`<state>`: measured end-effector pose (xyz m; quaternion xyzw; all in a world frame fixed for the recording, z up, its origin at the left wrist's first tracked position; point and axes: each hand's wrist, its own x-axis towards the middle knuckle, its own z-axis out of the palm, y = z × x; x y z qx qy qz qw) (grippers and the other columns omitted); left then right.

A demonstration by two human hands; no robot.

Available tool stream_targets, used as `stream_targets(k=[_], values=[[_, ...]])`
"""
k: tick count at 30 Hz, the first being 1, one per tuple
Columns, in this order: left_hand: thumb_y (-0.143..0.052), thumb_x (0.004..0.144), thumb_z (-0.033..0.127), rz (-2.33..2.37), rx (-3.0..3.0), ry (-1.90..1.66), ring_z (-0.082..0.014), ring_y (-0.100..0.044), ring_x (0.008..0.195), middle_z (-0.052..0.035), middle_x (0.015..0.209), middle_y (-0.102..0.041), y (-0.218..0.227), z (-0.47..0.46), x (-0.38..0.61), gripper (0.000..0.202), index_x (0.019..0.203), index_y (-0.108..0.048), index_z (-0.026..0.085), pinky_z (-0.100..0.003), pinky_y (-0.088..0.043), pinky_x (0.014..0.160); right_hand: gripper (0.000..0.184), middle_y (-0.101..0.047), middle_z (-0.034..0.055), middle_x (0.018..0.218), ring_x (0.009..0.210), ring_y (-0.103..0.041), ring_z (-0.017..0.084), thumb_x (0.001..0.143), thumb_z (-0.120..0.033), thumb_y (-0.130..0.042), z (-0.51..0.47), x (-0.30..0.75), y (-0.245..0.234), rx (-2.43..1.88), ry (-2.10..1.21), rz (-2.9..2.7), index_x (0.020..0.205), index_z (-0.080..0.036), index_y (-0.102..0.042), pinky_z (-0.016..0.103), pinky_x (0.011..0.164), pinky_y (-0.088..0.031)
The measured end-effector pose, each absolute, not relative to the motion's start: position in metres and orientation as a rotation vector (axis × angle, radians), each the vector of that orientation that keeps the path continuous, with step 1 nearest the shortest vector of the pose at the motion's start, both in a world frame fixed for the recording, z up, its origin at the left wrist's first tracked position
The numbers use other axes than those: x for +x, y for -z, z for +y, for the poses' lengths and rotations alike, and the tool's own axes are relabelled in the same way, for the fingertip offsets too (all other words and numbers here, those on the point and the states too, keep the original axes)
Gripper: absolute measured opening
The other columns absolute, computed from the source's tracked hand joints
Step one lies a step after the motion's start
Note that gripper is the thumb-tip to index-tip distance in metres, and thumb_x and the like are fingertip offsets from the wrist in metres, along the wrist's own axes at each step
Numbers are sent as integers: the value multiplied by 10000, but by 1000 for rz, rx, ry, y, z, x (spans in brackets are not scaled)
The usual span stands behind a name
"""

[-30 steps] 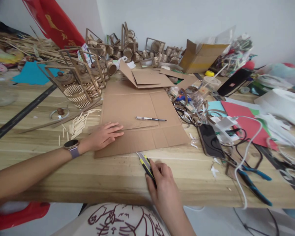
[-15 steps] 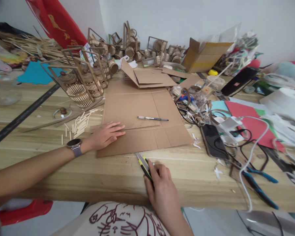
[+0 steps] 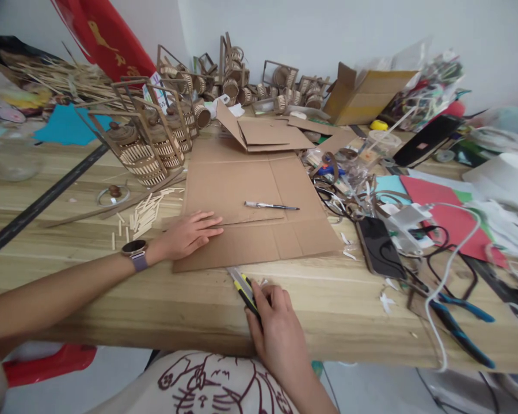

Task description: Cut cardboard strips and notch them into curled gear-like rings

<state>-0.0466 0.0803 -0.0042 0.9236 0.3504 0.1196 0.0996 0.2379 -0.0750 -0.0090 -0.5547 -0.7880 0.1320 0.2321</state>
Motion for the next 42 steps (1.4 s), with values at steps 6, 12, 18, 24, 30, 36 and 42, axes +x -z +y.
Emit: stream_targets(k=[6, 12, 18, 24, 30, 36, 42], values=[[-211, 1040, 471, 1061, 2740, -338, -263, -333, 1417, -21, 1511, -460, 3, 80, -45, 520, 1357, -568, 265, -516, -251, 1166, 445, -599, 113, 1013, 946, -594, 255, 917, -235, -501, -74, 232, 7, -1504, -411, -2152, 1358, -223, -556, 434, 840, -561], [-197, 1034, 498, 1106, 2788, -343, -317, -339, 1406, -70, 1508, -459, 2, 75, -19, 567, 1374, -551, 216, -566, -266, 1142, 452, -603, 109, 1032, 979, -599, 265, 936, -302, -498, -74, 247, 8, -1572, -397, -2096, 1381, -230, -539, 449, 864, -546], [-272, 1029, 493, 885, 2891, -221, -292, -315, 1425, -64, 1571, -357, -5, 105, -19, 521, 1461, -441, 255, -496, -243, 1166, 448, -605, 106, 1027, 979, -602, 264, 937, -326, -504, -74, 256, 8, -1595, -386, -2089, 1372, -232, -552, 447, 870, -540], [-328, 1020, 494, 923, 2858, -87, -329, -174, 1485, -12, 1614, -261, 1, 119, -28, 484, 1483, -372, 362, -605, -128, 1163, 460, -606, 104, 1019, 958, -604, 263, 940, -324, -501, -78, 252, 10, -1591, -376, -2085, 1392, -247, -533, 442, 855, -544], [-320, 1024, 485, 928, 2855, -70, -332, -175, 1485, -17, 1614, -258, 0, 116, -24, 478, 1480, -383, 357, -609, -123, 1163, 438, -598, 113, 1027, 967, -597, 267, 942, -316, -492, -79, 242, 10, -1557, -413, -2120, 1369, -239, -553, 444, 855, -553], [-342, 1020, 479, 922, 2847, -99, -332, -180, 1485, -17, 1615, -257, 2, 117, -25, 473, 1477, -384, 367, -619, -123, 1159, 434, -591, 124, 1042, 1002, -581, 265, 933, -257, -483, -74, 228, 6, -1490, -464, -2187, 1357, -203, -560, 448, 885, -551], [-338, 1022, 474, 925, 2865, -75, -344, -181, 1483, -38, 1615, -254, 3, 117, -24, 479, 1482, -384, 347, -627, -122, 1157, 447, -594, 125, 1013, 948, -588, 255, 906, -215, -497, -74, 225, 4, -1412, -481, -2279, 1345, -172, -569, 423, 830, -568]])
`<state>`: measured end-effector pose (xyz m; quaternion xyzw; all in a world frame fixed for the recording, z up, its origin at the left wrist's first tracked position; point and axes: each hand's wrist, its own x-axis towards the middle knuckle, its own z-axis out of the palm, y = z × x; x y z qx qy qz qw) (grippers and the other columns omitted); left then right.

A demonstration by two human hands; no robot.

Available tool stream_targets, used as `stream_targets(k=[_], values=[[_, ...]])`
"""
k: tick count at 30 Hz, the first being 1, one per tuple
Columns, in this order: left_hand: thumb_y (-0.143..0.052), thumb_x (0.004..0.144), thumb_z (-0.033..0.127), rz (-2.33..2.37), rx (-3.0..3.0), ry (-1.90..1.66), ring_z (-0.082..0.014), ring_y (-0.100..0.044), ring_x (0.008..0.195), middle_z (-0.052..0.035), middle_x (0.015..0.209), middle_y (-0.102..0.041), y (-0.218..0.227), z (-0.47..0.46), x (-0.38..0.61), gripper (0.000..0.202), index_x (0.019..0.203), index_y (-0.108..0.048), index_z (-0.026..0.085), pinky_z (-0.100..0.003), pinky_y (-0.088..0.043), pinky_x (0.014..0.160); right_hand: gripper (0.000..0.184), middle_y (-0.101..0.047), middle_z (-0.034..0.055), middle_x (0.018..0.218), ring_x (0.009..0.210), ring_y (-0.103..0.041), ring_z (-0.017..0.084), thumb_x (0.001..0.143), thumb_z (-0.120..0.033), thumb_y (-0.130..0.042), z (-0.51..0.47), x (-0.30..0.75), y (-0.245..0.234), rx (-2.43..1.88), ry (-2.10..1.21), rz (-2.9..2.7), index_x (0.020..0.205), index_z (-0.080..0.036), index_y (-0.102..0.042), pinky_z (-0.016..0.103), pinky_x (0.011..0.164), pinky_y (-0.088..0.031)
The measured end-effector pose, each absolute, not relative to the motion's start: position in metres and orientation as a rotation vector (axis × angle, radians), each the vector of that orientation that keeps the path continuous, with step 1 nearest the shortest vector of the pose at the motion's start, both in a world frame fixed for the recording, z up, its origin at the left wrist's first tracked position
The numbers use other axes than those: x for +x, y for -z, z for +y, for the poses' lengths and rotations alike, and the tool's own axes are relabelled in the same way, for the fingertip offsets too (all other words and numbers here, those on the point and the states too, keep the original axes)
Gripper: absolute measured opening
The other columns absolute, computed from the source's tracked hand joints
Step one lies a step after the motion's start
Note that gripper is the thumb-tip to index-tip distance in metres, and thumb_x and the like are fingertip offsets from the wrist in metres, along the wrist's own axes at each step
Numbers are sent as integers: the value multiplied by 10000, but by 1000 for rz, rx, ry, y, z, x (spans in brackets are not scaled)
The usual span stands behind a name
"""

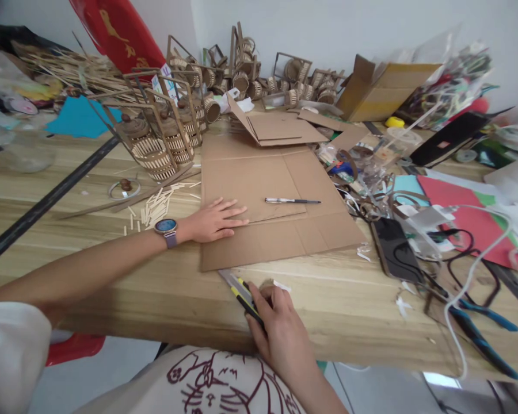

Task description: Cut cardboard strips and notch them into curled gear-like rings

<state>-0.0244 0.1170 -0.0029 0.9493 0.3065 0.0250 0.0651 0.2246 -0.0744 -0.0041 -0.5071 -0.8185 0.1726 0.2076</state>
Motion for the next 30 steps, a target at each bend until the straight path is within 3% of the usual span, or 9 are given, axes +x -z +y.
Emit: stream_targets(k=[10, 17, 30], values=[[-340, 1027, 457, 956, 2864, -31, -337, -171, 1485, -40, 1615, -253, -2, 115, -22, 475, 1488, -372, 345, -625, -137, 1152, 453, -586, 115, 993, 926, -584, 252, 903, -214, -510, -69, 215, 4, -1351, -451, -2339, 1353, -182, -552, 414, 812, -571], [-356, 1024, 452, 950, 2853, -43, -326, -166, 1488, -31, 1616, -253, -3, 115, -22, 474, 1488, -365, 357, -628, -130, 1152, 429, -580, 137, 1005, 938, -581, 262, 910, -206, -505, -63, 211, 2, -1308, -447, -2390, 1325, -115, -569, 425, 817, -579], [-355, 1023, 453, 965, 2836, -40, -321, -162, 1491, -29, 1615, -256, -3, 115, -21, 475, 1488, -365, 358, -623, -110, 1159, 435, -592, 118, 1024, 952, -598, 253, 896, -179, -529, -53, 205, -9, -1237, -491, -2511, 1329, -171, -570, 405, 825, -588]])
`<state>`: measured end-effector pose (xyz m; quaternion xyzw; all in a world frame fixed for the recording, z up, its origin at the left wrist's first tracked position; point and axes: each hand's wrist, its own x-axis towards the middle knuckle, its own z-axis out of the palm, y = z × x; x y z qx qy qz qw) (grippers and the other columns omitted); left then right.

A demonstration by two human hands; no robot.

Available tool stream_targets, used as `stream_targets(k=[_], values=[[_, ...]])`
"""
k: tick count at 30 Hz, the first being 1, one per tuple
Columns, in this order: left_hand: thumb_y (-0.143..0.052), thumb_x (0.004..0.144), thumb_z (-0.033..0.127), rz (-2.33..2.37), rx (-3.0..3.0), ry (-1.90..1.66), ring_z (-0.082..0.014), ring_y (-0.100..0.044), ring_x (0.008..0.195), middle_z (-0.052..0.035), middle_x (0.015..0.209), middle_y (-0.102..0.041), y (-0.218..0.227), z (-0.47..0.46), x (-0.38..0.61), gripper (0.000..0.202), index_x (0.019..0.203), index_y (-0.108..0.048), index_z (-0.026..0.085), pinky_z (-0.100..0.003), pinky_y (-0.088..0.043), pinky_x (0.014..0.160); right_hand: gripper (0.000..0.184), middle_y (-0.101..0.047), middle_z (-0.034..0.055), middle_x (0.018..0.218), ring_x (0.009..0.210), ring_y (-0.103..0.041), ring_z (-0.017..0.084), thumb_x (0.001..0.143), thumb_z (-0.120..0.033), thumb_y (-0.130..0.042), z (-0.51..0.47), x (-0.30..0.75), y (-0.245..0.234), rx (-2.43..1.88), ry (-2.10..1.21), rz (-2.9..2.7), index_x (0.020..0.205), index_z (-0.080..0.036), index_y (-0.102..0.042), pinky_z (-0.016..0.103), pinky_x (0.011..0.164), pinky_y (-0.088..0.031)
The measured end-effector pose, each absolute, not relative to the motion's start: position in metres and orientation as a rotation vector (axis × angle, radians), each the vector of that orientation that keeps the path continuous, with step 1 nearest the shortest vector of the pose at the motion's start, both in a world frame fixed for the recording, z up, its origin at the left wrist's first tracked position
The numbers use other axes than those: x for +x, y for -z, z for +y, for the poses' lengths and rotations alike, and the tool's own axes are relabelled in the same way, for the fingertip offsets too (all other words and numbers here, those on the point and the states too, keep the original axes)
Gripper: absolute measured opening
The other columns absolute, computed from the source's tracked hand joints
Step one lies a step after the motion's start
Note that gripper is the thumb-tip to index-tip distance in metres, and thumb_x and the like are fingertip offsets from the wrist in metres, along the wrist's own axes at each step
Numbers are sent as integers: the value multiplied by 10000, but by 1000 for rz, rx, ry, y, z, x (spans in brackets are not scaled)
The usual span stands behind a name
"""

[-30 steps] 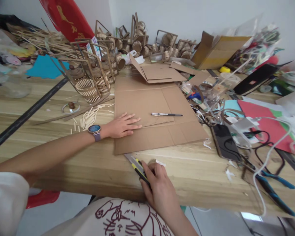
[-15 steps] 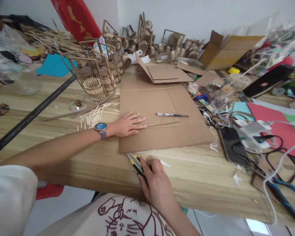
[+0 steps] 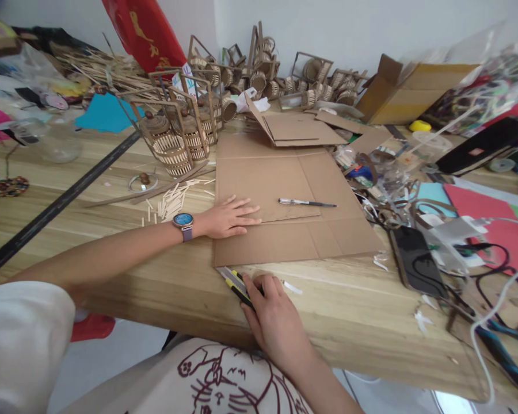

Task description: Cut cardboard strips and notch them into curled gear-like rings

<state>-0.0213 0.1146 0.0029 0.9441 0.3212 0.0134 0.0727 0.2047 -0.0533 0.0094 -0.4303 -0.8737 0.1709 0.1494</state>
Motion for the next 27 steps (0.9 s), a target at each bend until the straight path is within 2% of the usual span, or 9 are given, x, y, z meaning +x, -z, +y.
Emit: stream_targets(k=[15, 18, 20, 21, 22, 24, 26, 27], values=[[-348, 1020, 472, 942, 2855, -3, -321, -164, 1491, -45, 1618, -243, -7, 115, -23, 493, 1495, -354, 340, -620, -121, 1157, 452, -607, 125, 1146, 1062, -582, 260, 893, -170, -553, -35, 216, -32, -1137, -733, -2701, 1345, -188, -554, 430, 909, -540], [-325, 1007, 541, 1000, 2848, -9, -360, -149, 1487, -95, 1610, -252, -17, 104, -14, 546, 1479, -404, 277, -643, -115, 1146, 516, -634, 121, 1189, 1095, -584, 267, 885, -271, -626, -38, 226, -35, -1086, -718, -2679, 1385, -201, -521, 442, 940, -522], [-378, 941, 658, 962, 2893, -73, -384, -94, 1491, -137, 1616, -214, -25, 90, -5, 676, 1450, -457, 220, -637, -79, 1154, 509, -649, 125, 1206, 1104, -595, 259, 911, -334, -602, -38, 240, -35, -1092, -655, -2587, 1393, -199, -512, 428, 937, -521], [-435, 893, 703, 897, 2933, -89, -393, -83, 1490, -134, 1618, -206, -29, 83, 0, 725, 1437, -474, 225, -638, -54, 1156, 458, -658, 124, 1200, 1095, -605, 250, 938, -344, -557, -35, 250, -35, -1136, -600, -2518, 1372, -201, -533, 416, 927, -524], [-492, 859, 713, 840, 2970, -85, -397, -91, 1488, -121, 1613, -234, -33, 75, 4, 734, 1418, -497, 238, -639, -32, 1159, 389, -674, 118, 1171, 1070, -621, 240, 969, -334, -493, -31, 262, -35, -1214, -529, -2439, 1329, -209, -572, 405, 911, -527], [-578, 865, 619, 807, 3019, -33, -379, -136, 1484, -94, 1568, -357, -38, 61, 11, 614, 1360, -559, 257, -619, -26, 1172, 329, -698, 107, 1119, 1039, -635, 242, 990, -331, -425, -15, 290, -33, -1403, -355, -2285, 1189, -217, -662, 414, 916, -512], [-610, 883, 527, 818, 3044, -9, -375, -180, 1475, -107, 1513, -444, -41, 52, 15, 528, 1321, -594, 234, -614, -68, 1177, 329, -710, 117, 1043, 977, -649, 256, 964, -357, -438, 8, 322, -32, -1618, -178, -2145, 1049, -193, -710, 408, 889, -510], [-618, 885, 503, 828, 3048, -6, -385, -197, 1468, -122, 1494, -467, -42, 49, 16, 513, 1308, -604, 215, -624, -99, 1170, 339, -704, 130, 1065, 1000, -642, 266, 952, -358, -445, 23, 336, -32, -1775, -108, -2078, 1070, -174, -704, 402, 896, -499]])
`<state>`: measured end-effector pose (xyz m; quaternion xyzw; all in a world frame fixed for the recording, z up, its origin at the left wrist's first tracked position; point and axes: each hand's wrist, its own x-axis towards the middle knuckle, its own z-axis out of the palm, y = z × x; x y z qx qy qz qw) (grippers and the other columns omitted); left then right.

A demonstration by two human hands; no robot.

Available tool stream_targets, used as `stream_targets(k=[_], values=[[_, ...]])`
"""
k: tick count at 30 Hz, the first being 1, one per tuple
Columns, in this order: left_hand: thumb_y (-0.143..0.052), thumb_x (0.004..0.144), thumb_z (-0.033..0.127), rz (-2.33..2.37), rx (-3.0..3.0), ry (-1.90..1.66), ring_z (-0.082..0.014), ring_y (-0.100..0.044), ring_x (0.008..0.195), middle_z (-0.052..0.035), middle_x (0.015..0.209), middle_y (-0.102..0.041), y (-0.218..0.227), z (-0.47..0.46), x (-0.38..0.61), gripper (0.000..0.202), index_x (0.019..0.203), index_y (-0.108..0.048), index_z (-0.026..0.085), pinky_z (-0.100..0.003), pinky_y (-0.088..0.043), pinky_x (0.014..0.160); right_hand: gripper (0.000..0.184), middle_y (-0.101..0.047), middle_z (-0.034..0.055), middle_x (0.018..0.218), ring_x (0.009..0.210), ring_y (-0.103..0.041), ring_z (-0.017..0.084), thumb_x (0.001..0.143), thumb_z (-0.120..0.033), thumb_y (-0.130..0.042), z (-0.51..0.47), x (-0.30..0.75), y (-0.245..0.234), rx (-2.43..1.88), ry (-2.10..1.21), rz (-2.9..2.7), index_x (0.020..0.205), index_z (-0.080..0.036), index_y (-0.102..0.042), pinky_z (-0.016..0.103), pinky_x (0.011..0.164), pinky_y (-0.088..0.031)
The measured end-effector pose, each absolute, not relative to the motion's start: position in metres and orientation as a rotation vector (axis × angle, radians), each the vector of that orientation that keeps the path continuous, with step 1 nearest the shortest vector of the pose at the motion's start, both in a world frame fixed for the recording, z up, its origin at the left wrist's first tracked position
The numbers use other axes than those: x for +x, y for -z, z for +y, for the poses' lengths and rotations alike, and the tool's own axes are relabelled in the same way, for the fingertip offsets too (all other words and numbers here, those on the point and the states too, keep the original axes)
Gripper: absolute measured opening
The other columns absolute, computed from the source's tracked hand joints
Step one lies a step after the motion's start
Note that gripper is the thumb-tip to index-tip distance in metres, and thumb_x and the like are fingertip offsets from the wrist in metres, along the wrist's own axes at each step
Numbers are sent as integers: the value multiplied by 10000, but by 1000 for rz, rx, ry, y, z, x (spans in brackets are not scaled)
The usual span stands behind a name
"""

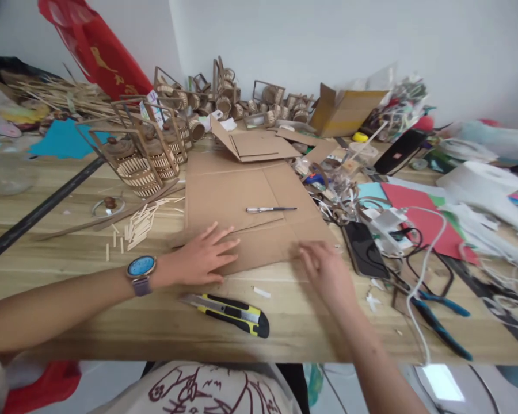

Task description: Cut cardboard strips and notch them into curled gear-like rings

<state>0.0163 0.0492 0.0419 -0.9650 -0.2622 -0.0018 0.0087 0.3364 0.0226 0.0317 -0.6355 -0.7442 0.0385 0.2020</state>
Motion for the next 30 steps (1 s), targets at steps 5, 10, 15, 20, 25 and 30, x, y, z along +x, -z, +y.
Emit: stream_targets(k=[5, 10, 15, 20, 25, 30], values=[[-628, 887, 475, -868, -2953, 41, -407, -275, 1435, -135, 1463, -500, -46, 43, 16, 457, 1252, -637, 200, -652, -191, 1143, 370, -700, 205, 1094, 1038, -632, 305, 929, -321, -456, 98, 376, -37, -2102, -2, -1930, 1118, -90, -674, 393, 907, -456], [-678, 843, 504, -910, -2905, 120, -409, -312, 1418, -139, 1446, -517, -44, 39, 12, 498, 1236, -640, 201, -652, -224, 1134, 346, -733, 196, 992, 941, -682, 293, 937, -359, -486, 145, 372, -40, -2219, -106, -1933, 1037, -100, -691, 347, 800, -473], [-634, 851, 564, -953, -2859, 240, -405, -340, 1405, -130, 1424, -543, -39, 40, 5, 509, 1209, -653, 203, -631, -243, 1134, 392, -718, 193, 970, 914, -686, 274, 977, -409, -459, 164, 374, -40, -2336, -214, -1822, 973, -87, -681, 385, 800, -500], [-526, 944, 457, -865, -2755, 331, -350, -450, 1340, -127, 1357, -604, -35, 30, -4, 374, 1137, -680, 177, -568, -307, 1124, 296, -668, 58, 1085, 915, -656, 176, 944, -403, -584, 173, 376, -38, -2336, -400, -1741, 1105, -158, -628, 395, 824, -549], [-486, 948, 520, -1327, -2617, 515, -314, -497, 1295, -146, 1406, -557, -35, 28, -21, 479, 1249, -629, 176, -484, -415, 1065, 387, -734, 93, 856, 787, -693, 205, 984, -390, -417, 170, 375, -37, -2221, -529, -1686, 913, -134, -699, 315, 707, -526], [-450, 969, 323, -2367, -2335, 746, -317, -518, 1273, -148, 1350, -593, -45, 82, -51, 361, 1250, -607, 157, -469, -403, 1071, 395, -742, 88, 720, 691, -701, 235, 927, -381, -407, 165, 371, -33, -2142, -479, -1640, 857, -152, -721, 291, 604, -491]])
